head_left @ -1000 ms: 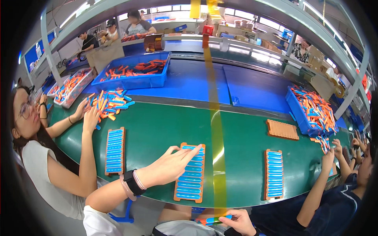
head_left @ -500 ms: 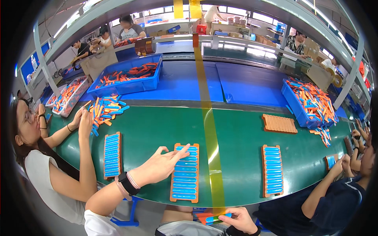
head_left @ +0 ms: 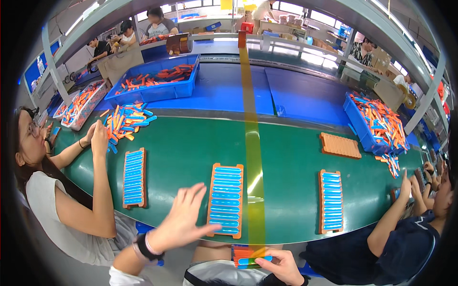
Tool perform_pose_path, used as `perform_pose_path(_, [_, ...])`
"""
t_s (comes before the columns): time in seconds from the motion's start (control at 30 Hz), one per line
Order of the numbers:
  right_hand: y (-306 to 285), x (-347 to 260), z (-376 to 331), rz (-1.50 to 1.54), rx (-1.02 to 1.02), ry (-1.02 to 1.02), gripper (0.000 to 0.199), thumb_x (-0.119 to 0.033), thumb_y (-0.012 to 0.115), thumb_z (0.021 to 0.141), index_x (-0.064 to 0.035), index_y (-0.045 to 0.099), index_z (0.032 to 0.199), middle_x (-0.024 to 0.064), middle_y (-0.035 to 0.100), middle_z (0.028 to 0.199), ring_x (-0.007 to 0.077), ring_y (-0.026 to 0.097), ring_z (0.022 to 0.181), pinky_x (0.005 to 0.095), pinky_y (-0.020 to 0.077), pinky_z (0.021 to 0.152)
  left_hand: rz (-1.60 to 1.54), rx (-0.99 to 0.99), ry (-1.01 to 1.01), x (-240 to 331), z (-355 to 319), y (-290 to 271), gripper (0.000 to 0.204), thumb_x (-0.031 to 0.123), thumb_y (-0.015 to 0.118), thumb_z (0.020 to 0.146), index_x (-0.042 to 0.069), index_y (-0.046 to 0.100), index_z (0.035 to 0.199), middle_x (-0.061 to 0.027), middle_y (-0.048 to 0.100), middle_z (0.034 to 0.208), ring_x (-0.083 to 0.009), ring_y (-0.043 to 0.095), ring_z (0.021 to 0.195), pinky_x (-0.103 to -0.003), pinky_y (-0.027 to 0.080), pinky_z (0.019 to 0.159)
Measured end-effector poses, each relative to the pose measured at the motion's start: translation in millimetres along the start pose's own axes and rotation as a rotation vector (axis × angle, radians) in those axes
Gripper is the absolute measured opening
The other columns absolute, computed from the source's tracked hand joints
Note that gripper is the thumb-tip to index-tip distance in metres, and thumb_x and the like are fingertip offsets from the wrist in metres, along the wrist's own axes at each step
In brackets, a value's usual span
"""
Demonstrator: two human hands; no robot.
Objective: Assembling colorful plastic or rubber strips into orange trays on a factory conveyor belt.
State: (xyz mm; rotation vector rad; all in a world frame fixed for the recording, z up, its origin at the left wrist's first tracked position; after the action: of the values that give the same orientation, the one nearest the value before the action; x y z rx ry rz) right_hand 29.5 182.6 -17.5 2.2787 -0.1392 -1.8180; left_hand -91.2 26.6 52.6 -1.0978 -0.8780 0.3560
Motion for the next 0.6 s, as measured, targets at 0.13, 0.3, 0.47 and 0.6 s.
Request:
perform_pose_path(0.13, [15,19,2,0.015,-0.032,0.190,0.031,-0.009,0.064,0.076,0.0058,0.054,0.101,0.0105,0.057,0.095,0.0160,0.051,0.087,0.0278,0.0412,0.076,0.026,0.086,-0.201,-5,-42,37,0.079,0.032,0.070,0.066,-0.006,0.033,0.124,-0.0194,0.029,0.131,-0.0339,0.035,0.105,-0.041,0.030,0.090])
perform_pose_path(0.3, [11,23,2,0.052,0.184,0.090,0.017,0.004,0.060,0.077,0.0051,0.056,0.093,0.0068,0.061,0.087,0.0062,0.056,0.069,0.0175,0.0443,0.056,-0.046,0.146,-0.206,5,-45,45,0.076,0.020,0.073,0.062,-0.001,0.037,0.125,-0.0107,0.035,0.132,-0.0283,0.036,0.098,-0.034,0.029,0.085])
perform_pose_path(0.47, [3,11,-5,0.091,0.332,-0.043,0.025,0.003,0.058,0.079,0.0005,0.044,0.100,0.0090,0.061,0.083,0.0088,0.058,0.072,0.0176,0.0436,0.056,-0.116,0.077,-0.224,25,-61,68,0.077,0.013,0.073,0.058,-0.002,0.036,0.124,-0.0115,0.033,0.133,-0.0288,0.035,0.101,-0.037,0.027,0.087])
perform_pose_path(0.6, [-6,22,-12,0.043,0.413,-0.035,0.023,0.003,0.058,0.079,0.0018,0.046,0.098,0.0092,0.061,0.082,0.0092,0.058,0.071,0.0180,0.0440,0.057,-0.074,0.053,-0.143,39,-61,75,0.086,0.015,0.076,0.051,-0.009,0.034,0.122,-0.0155,0.025,0.137,-0.0280,0.035,0.101,-0.037,0.028,0.079])
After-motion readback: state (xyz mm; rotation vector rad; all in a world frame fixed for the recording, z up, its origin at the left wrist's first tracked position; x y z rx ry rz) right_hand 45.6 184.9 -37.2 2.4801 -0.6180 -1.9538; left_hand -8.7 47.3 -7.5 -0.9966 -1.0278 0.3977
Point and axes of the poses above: each hand's wrist, its own z-axis towards the middle knuckle, its own y-axis out of the palm, x = y × z, the point moved 8 cm from there along z, towards the middle knuckle
